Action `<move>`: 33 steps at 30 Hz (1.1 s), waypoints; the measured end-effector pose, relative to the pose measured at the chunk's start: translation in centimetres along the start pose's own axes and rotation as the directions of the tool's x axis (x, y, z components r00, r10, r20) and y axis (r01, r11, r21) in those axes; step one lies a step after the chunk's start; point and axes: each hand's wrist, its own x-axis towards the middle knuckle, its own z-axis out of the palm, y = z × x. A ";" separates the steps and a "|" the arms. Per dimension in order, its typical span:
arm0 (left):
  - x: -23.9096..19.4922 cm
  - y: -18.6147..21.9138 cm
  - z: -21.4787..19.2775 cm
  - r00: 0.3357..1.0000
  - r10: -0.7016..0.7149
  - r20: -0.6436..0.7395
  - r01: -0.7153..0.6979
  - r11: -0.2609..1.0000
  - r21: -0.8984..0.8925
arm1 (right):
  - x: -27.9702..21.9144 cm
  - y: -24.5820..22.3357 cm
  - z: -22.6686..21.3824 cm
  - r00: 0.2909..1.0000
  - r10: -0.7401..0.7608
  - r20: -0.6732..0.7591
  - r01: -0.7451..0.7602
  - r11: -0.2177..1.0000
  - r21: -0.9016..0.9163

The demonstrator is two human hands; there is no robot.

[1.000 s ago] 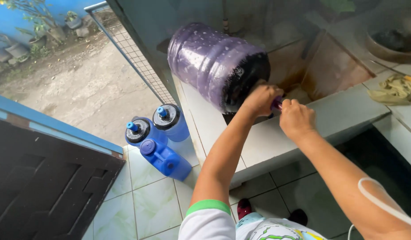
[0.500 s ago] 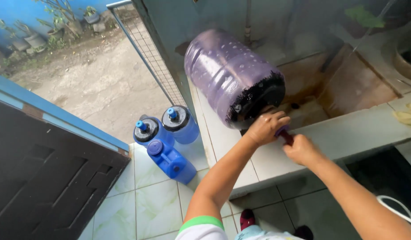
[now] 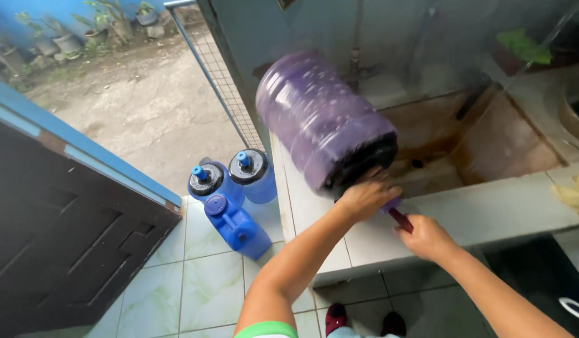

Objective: Cleaning a large purple water jug inside a sink using a scrub pad and a long-handled brush.

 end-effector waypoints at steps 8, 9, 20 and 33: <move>3.4 2.2 -2.1 0.950 0.000 0.311 0.013 0.999 -0.040 | 0.2 -1.1 -1.9 0.979 -0.068 -0.191 -0.030 0.884 -0.467; 2.8 3.0 -2.1 0.975 -0.002 0.221 0.013 0.999 -0.052 | -0.2 -0.4 -1.4 0.981 -0.048 -0.186 -0.011 0.953 -0.303; 1.1 4.0 -3.2 0.998 -0.019 -0.064 0.015 0.999 -0.051 | 0.5 2.4 -0.7 0.997 0.081 -0.003 -0.080 0.994 0.080; 2.2 3.4 -1.3 0.971 -0.011 0.238 0.046 0.989 -0.143 | -0.7 0.5 -0.1 0.989 0.095 -0.114 -0.084 0.991 0.101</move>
